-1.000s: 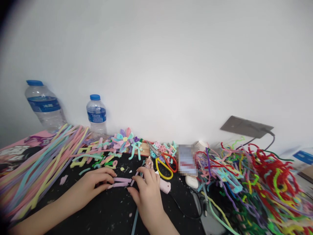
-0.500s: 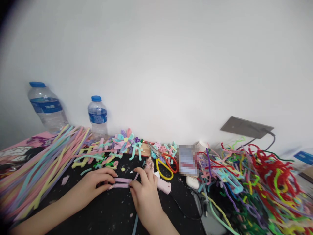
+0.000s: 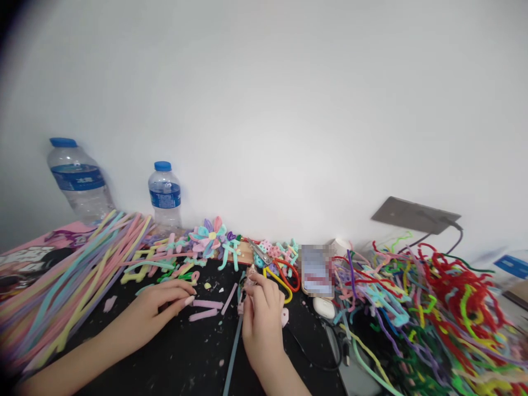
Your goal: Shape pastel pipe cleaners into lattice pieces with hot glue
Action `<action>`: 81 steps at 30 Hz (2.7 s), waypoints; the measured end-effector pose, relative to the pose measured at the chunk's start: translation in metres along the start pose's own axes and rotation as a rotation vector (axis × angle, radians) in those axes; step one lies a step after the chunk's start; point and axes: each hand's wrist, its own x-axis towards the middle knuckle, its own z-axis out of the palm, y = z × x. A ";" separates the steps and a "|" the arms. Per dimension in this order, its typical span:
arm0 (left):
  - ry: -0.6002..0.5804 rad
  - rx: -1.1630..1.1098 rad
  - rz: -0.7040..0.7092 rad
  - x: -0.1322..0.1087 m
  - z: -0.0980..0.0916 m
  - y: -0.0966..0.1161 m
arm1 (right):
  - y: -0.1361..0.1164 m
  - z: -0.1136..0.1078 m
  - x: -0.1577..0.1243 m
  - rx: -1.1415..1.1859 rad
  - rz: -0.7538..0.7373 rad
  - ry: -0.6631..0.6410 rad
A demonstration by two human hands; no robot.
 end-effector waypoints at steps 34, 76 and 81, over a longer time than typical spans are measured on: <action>0.356 0.349 -0.105 0.004 -0.026 -0.019 | 0.006 0.000 0.004 -0.002 -0.052 -0.057; 0.184 0.449 -0.294 0.007 -0.050 -0.054 | -0.008 -0.004 0.004 0.158 -0.102 -0.098; 0.130 0.400 -0.258 0.008 -0.045 -0.041 | -0.008 -0.004 0.004 0.162 -0.101 -0.098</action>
